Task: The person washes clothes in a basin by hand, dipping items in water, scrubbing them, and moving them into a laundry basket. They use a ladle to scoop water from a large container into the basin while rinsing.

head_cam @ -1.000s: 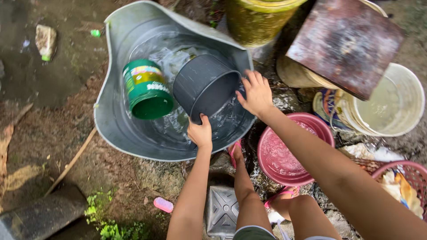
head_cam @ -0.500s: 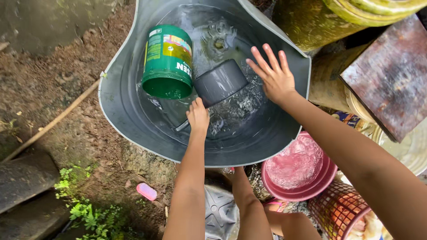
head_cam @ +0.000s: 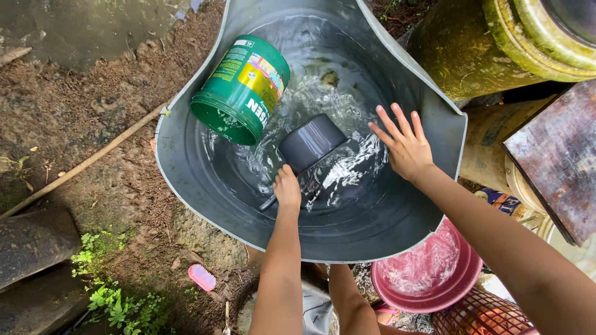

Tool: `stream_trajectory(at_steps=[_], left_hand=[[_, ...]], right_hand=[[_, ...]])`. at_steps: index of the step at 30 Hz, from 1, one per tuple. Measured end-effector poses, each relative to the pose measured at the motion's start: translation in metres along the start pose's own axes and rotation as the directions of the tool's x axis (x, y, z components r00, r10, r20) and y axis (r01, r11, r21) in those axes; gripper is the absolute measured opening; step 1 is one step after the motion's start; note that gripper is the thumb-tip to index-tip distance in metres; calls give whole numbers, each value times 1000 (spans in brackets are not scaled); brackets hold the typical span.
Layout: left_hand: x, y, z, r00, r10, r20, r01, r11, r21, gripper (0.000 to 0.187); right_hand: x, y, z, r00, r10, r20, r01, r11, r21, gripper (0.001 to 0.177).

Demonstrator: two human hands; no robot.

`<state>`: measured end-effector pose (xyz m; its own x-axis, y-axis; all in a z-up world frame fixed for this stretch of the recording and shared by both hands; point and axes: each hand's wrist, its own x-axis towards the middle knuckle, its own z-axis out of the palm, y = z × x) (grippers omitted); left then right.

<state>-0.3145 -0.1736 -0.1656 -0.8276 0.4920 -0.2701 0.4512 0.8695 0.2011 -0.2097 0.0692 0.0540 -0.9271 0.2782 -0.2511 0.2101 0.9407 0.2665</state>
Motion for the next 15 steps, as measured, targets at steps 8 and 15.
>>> stream_trajectory(at_steps=[8,15], left_hand=[[-8,12,7,929,-87,359,125,989,-84,41],[-16,33,-65,808,-292,512,444,873,-202,39]], right_hand=[[-9,-5,3,994,84,76,-92,990,109,80],[-32,-7,31,956,167,241,-240,920,312,80]])
